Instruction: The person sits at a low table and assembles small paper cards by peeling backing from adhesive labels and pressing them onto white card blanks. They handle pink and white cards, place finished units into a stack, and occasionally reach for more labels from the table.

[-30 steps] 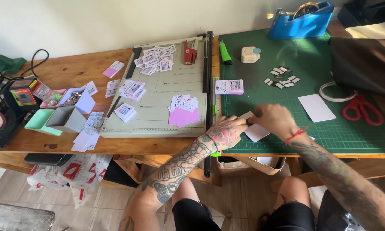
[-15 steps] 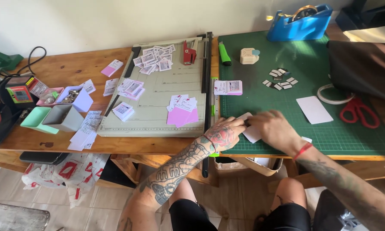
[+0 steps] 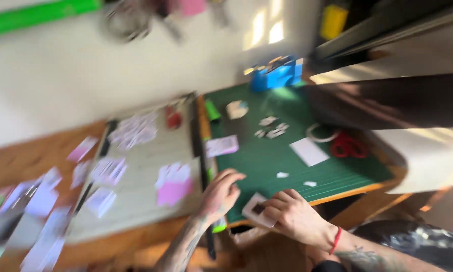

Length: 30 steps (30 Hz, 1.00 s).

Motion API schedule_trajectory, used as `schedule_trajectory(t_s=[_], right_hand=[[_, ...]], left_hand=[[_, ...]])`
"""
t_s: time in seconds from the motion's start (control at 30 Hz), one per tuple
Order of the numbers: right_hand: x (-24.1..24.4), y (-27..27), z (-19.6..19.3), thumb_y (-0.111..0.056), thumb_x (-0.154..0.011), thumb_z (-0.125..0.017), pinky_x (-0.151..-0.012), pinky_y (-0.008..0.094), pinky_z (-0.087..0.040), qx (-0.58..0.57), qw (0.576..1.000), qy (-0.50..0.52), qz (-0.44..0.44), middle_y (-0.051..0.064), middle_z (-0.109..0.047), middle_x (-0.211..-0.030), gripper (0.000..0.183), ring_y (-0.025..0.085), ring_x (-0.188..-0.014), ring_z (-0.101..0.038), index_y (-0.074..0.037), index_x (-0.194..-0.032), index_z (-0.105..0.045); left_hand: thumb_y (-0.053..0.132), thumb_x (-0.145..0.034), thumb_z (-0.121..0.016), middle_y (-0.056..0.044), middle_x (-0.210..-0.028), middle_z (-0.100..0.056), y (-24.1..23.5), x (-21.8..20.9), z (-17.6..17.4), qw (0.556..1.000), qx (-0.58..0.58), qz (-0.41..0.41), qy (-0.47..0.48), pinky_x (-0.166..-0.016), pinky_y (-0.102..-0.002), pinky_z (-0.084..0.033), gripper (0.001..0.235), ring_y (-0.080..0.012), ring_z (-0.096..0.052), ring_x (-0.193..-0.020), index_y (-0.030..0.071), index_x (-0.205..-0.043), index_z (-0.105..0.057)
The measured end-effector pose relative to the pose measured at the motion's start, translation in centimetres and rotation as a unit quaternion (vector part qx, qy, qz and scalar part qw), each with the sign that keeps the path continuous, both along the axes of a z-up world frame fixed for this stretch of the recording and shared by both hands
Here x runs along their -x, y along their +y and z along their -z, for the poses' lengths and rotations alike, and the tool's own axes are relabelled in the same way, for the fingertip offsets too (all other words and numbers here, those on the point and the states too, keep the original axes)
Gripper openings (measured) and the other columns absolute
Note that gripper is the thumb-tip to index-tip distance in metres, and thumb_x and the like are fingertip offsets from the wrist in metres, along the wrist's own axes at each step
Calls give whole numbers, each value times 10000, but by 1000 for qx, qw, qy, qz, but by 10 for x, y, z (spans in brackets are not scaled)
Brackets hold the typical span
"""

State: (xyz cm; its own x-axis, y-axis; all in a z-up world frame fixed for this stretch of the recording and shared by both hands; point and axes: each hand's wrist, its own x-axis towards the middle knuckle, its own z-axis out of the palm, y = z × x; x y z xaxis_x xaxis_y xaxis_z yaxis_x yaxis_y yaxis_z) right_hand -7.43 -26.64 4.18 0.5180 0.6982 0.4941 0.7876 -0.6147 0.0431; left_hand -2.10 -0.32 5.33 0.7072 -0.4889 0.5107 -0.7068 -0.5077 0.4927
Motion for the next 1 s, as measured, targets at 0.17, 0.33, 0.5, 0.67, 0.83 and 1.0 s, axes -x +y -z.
schedule_trajectory(t_s=[0.17,0.33,0.5,0.67,0.83,1.0], right_hand=[[16,-83,-119,-61,-869,-664,-826,350,-658,-480,836,258,66,94,-835,-946,136,231,-885,-814,-64,-935,-783],[-26,-216,-216,-218,-986,-676,-779,258,-400,-624,752,-29,211,15,-530,-957,204,118,-868,-524,-133,-1135,-565],[-85,-290,-251,-468,-1096,-643,-624,146,-417,-690,710,-33,136,-124,-582,-1015,227,-6,-688,-489,-255,-1172,-635],[-109,-289,-256,-329,-1187,-667,-542,233,-596,-661,733,-55,150,46,-723,-1083,151,129,-646,-668,-226,-1202,-558],[-82,-258,-279,-581,-1124,-602,-530,122,-489,-642,737,-11,212,-48,-692,-1058,290,1,-655,-607,-318,-1245,-609],[-104,-309,-249,-714,-988,-567,-576,94,-489,-633,736,44,235,-129,-691,-1047,448,-41,-650,-562,-365,-1265,-614]], left_hand=[[-21,-932,-529,-69,-1139,-701,9,23,-23,993,100,-15,57,-872,-264,-569,261,-182,-702,-1038,32,-1119,-704],[3,-932,-536,-30,-1096,-713,12,27,-4,994,87,-7,60,-804,-248,-585,262,-143,-723,-993,72,-1109,-716],[33,-933,-558,-22,-1081,-737,11,25,8,994,81,-21,73,-810,-247,-602,263,-130,-729,-992,91,-1129,-723],[89,-933,-580,49,-1050,-730,11,27,10,994,19,-46,93,-749,-237,-609,242,-85,-727,-933,154,-1118,-723],[90,-941,-584,54,-1009,-722,10,27,6,995,18,-38,90,-751,-236,-604,222,-82,-721,-905,153,-1107,-719],[100,-961,-575,11,-1004,-719,8,34,-10,994,30,-24,99,-809,-283,-574,193,-136,-722,-909,117,-1096,-712]])
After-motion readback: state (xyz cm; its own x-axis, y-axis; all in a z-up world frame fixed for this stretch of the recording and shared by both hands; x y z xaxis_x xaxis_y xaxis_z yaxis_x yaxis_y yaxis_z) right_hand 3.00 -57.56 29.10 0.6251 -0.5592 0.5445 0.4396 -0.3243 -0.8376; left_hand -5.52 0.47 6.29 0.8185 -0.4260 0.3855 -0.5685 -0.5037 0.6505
